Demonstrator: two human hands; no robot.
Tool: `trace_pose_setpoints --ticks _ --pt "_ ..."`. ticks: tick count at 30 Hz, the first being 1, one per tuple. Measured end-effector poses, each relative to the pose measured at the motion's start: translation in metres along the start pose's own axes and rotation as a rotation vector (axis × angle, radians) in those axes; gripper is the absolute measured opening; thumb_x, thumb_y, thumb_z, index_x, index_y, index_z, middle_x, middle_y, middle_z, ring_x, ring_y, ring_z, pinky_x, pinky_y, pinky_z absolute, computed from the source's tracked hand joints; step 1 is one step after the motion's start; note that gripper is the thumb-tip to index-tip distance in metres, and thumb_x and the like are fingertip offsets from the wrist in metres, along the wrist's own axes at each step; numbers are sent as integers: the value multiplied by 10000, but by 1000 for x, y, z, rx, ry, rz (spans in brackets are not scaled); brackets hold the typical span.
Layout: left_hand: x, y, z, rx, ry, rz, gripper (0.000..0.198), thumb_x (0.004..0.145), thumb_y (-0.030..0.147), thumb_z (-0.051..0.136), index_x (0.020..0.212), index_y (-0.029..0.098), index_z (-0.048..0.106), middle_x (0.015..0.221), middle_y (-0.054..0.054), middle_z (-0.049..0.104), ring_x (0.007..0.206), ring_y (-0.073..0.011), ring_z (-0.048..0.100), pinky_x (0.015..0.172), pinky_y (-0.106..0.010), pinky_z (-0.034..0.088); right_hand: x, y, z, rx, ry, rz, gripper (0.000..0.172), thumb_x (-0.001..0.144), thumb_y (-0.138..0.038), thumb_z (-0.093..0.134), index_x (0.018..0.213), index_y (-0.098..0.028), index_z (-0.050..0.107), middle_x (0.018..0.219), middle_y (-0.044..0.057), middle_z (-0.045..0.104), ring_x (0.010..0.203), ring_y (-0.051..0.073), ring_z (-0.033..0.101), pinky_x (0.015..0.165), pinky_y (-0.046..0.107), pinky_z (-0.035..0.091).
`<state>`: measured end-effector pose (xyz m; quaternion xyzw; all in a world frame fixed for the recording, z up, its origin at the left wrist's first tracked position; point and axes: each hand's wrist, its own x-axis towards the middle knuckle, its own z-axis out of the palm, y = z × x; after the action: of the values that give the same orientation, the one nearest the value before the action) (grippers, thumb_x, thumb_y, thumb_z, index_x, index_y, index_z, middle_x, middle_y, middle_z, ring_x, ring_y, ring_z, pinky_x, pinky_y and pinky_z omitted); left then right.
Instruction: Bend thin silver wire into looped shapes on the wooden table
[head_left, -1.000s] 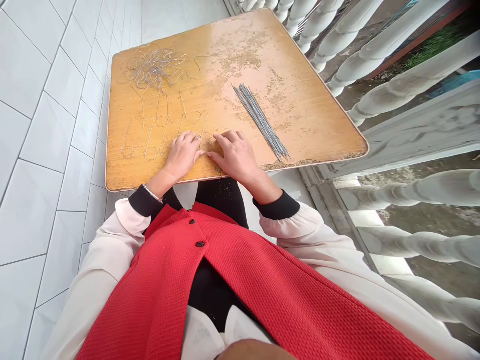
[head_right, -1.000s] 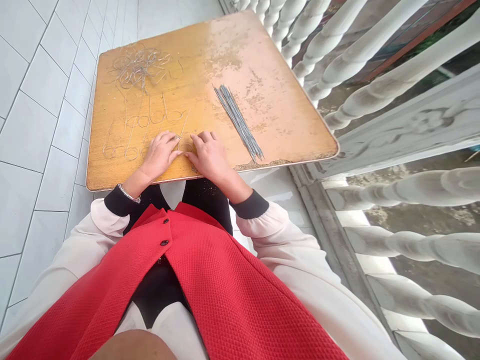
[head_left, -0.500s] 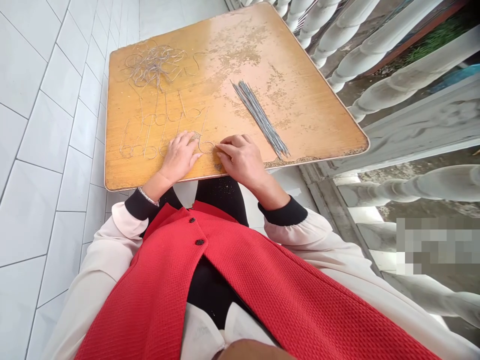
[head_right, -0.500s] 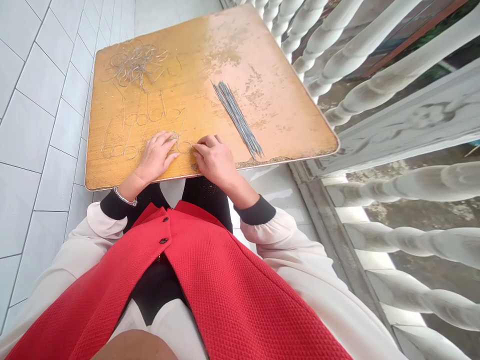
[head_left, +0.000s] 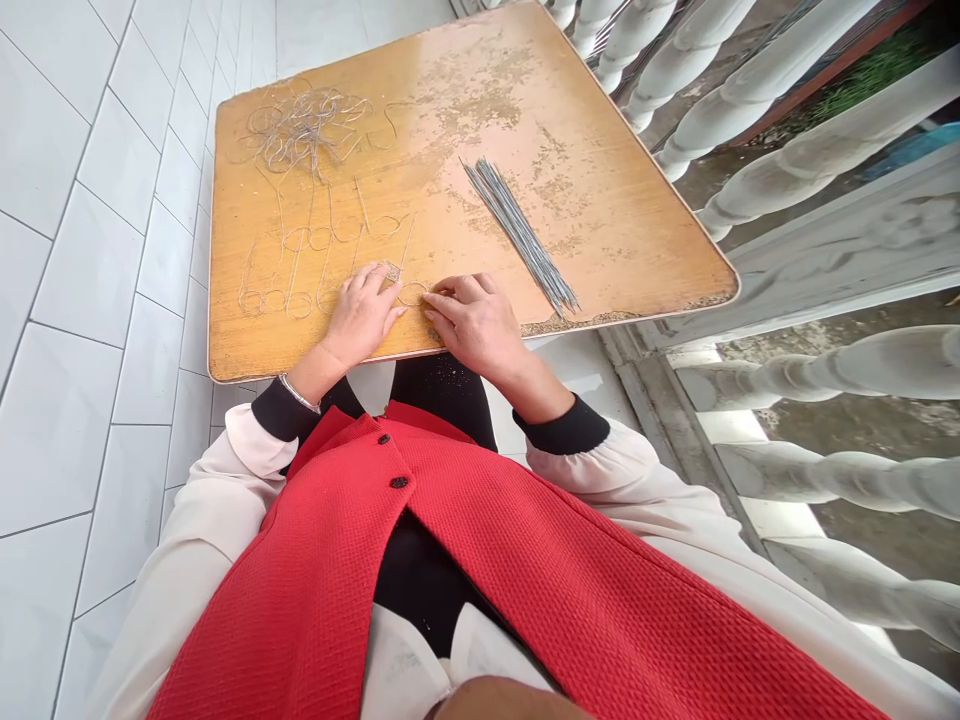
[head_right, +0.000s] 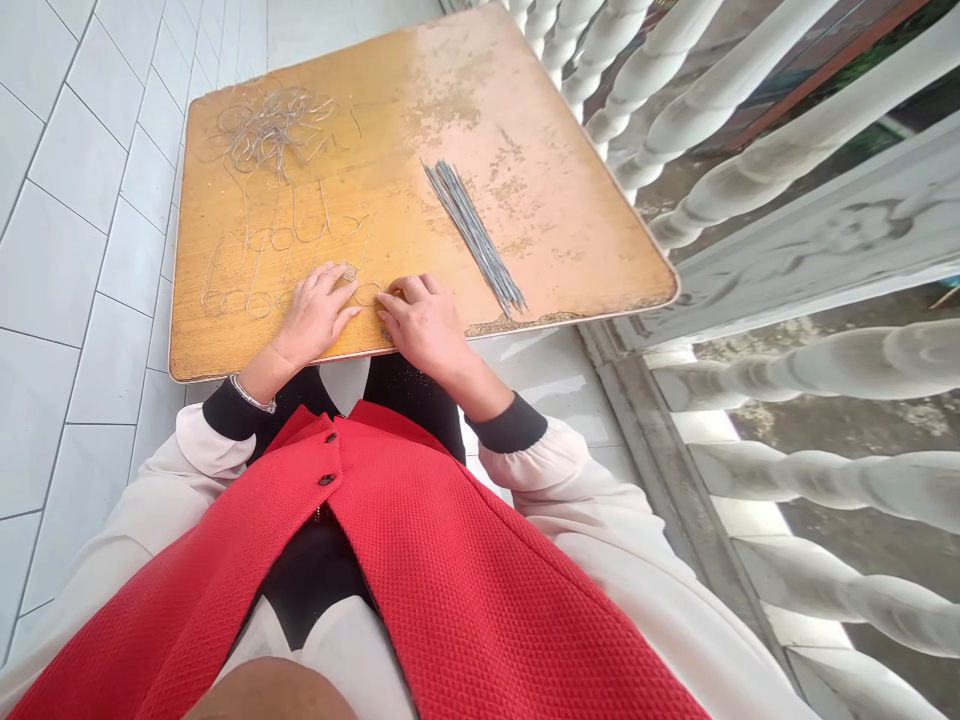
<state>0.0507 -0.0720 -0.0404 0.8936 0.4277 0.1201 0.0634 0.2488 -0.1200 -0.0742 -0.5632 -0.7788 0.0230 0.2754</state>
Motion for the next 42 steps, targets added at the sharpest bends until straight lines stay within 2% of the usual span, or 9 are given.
trace_pose_setpoints --ticks 8,12,18,22,31,36,39,42 --pt "4 -1 1 -29 -6 -4 324 983 271 573 1264 151 680 1496 -173 561 1483 -326 432 1219 -537 371 -1 1 -1 -16 4 -20 359 1008 -338 448 1152 -260 768 1208 130 696 1081 337 571 949 560 469" --pt "6 -3 -1 -32 -38 -27 349 973 282 598 1288 149 667 1517 -185 534 1501 -328 413 1234 -529 363 -1 3 0 24 1 -43 370 1011 -322 433 1204 -248 740 1286 113 699 1150 340 576 994 572 476" --pt "4 -5 -1 -51 12 -27 398 978 287 591 1355 162 613 1517 -181 545 1488 -321 437 1234 -534 362 8 4 -3 72 -21 -50 354 958 -284 516 1243 -206 710 1363 150 673 1225 369 581 1057 608 464" --pt "3 -4 -1 -37 13 -22 351 978 285 586 1302 162 640 1521 -180 542 1488 -328 434 1232 -551 359 13 0 -4 91 -46 -59 398 940 -250 533 1314 -224 667 1401 143 655 1272 374 567 1073 628 453" --pt "4 -5 6 -39 41 -6 297 980 265 578 1242 172 682 1479 -143 586 1452 -318 470 1214 -528 387 12 1 4 77 -68 -117 392 991 -266 456 1294 -176 689 1404 140 667 1291 350 557 1096 586 447" --pt "4 -2 6 -35 44 -28 296 980 242 584 1238 143 688 1472 -172 587 1471 -335 456 1212 -526 386 12 2 2 42 -67 -163 420 1015 -302 419 1294 -141 689 1433 141 645 1290 339 564 1102 537 469" --pt "3 -2 4 -30 57 -31 283 966 231 608 1216 135 700 1491 -183 571 1488 -350 436 1214 -533 387 14 14 -10 15 10 -67 387 999 -328 463 1263 -173 701 1404 158 651 1225 341 605 1046 534 501" --pt "1 -2 2 -27 70 -26 338 950 231 636 1263 111 683 1527 -206 534 1498 -372 422 1216 -539 382 18 38 -31 -97 86 195 352 998 -319 450 1150 -185 738 1191 189 707 1106 353 640 959 533 511"
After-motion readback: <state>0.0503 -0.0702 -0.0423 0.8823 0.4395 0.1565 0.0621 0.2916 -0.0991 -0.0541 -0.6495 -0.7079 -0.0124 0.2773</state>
